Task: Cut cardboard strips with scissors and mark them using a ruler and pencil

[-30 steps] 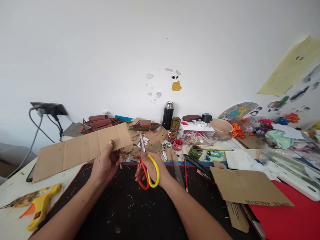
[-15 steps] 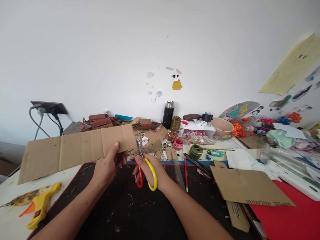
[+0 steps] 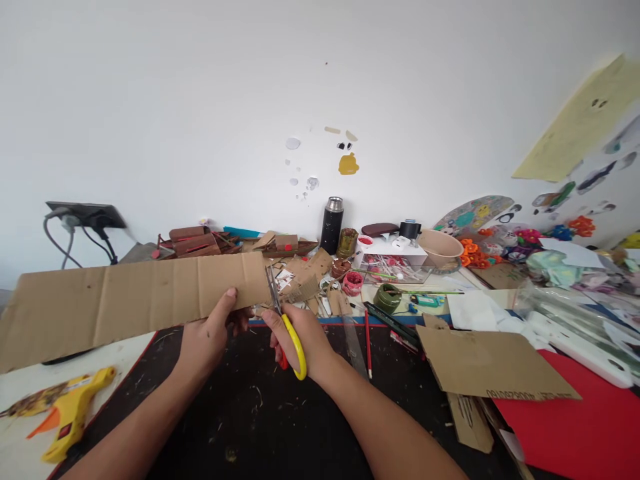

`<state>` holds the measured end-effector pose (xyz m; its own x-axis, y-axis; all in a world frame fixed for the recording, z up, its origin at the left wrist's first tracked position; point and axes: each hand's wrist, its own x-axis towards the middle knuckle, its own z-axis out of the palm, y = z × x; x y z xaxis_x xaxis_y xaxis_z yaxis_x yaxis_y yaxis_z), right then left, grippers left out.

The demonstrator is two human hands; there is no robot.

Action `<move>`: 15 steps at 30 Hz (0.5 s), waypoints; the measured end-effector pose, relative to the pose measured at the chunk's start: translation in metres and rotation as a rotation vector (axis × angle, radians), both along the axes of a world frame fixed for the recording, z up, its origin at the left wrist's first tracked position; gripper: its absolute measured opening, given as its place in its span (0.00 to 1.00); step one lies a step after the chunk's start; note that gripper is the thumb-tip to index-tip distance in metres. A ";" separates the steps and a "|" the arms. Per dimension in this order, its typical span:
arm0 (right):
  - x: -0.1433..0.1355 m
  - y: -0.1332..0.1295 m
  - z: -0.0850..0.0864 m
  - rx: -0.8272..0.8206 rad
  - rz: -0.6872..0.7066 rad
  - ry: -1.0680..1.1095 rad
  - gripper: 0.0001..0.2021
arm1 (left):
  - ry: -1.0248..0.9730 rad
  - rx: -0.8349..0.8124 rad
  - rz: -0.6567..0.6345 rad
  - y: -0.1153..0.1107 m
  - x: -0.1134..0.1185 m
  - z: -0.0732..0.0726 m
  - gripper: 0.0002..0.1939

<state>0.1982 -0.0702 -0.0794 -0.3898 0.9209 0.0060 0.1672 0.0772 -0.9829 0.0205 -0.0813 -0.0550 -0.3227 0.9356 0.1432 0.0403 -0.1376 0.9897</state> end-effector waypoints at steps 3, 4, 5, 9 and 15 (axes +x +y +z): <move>0.001 -0.001 0.001 0.049 -0.031 -0.038 0.25 | 0.150 0.047 0.060 -0.005 0.001 0.003 0.28; 0.002 -0.001 0.002 0.064 -0.043 -0.049 0.25 | 0.185 0.054 0.074 -0.006 0.002 0.004 0.28; 0.002 -0.002 0.004 0.080 -0.055 -0.060 0.24 | 0.219 0.061 0.087 -0.008 0.003 0.006 0.28; 0.003 -0.004 0.014 0.161 -0.095 -0.148 0.23 | 0.329 0.117 0.111 -0.013 0.003 0.007 0.29; 0.003 -0.007 0.023 0.288 -0.118 -0.337 0.22 | 0.359 0.120 0.140 -0.013 0.002 0.001 0.27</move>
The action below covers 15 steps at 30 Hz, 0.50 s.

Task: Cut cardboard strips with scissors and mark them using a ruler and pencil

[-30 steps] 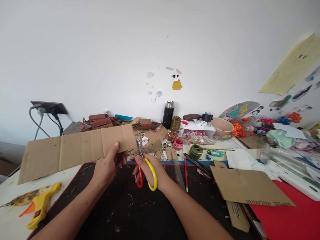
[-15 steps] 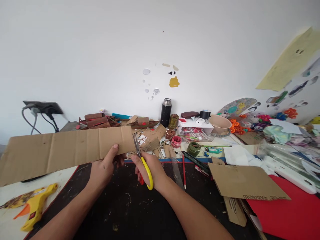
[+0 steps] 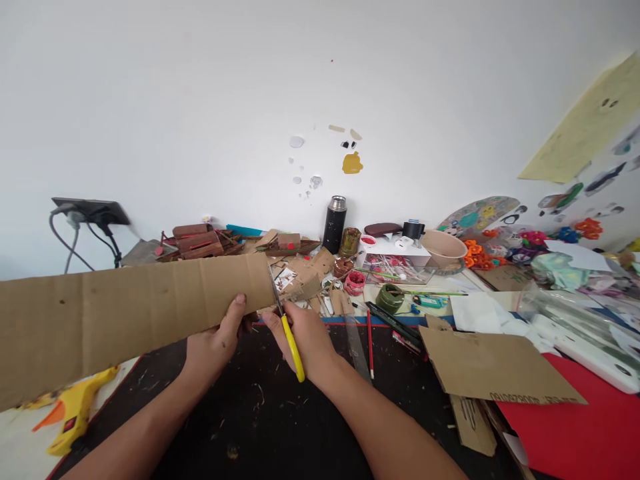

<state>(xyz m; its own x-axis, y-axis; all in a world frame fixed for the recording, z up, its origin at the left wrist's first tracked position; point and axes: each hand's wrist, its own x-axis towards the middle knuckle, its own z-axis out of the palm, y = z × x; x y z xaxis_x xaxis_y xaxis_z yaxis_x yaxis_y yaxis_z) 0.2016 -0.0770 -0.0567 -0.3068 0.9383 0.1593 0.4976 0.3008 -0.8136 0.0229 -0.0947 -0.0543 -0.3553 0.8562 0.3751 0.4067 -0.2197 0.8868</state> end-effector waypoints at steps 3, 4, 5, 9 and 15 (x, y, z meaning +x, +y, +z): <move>-0.001 0.000 0.001 0.020 -0.014 -0.049 0.21 | -0.026 -0.021 0.000 0.000 0.000 -0.001 0.27; -0.001 0.000 0.001 0.023 -0.018 -0.066 0.21 | -0.023 -0.024 0.000 0.001 0.000 -0.001 0.27; -0.001 0.000 0.001 0.025 -0.021 -0.083 0.20 | -0.018 -0.023 0.002 0.001 0.000 -0.001 0.27; -0.001 0.000 0.003 0.025 -0.025 -0.141 0.18 | 0.009 -0.021 -0.001 0.001 0.000 -0.002 0.27; -0.003 0.000 0.002 0.034 -0.045 -0.207 0.19 | -0.019 -0.010 -0.002 -0.001 0.003 0.002 0.25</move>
<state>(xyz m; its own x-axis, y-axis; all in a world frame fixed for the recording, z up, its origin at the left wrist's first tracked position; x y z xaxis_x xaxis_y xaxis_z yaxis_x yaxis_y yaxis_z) 0.1991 -0.0767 -0.0546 -0.2937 0.9472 0.1289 0.6664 0.2996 -0.6828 0.0261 -0.0960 -0.0519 -0.3607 0.8606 0.3596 0.3890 -0.2116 0.8966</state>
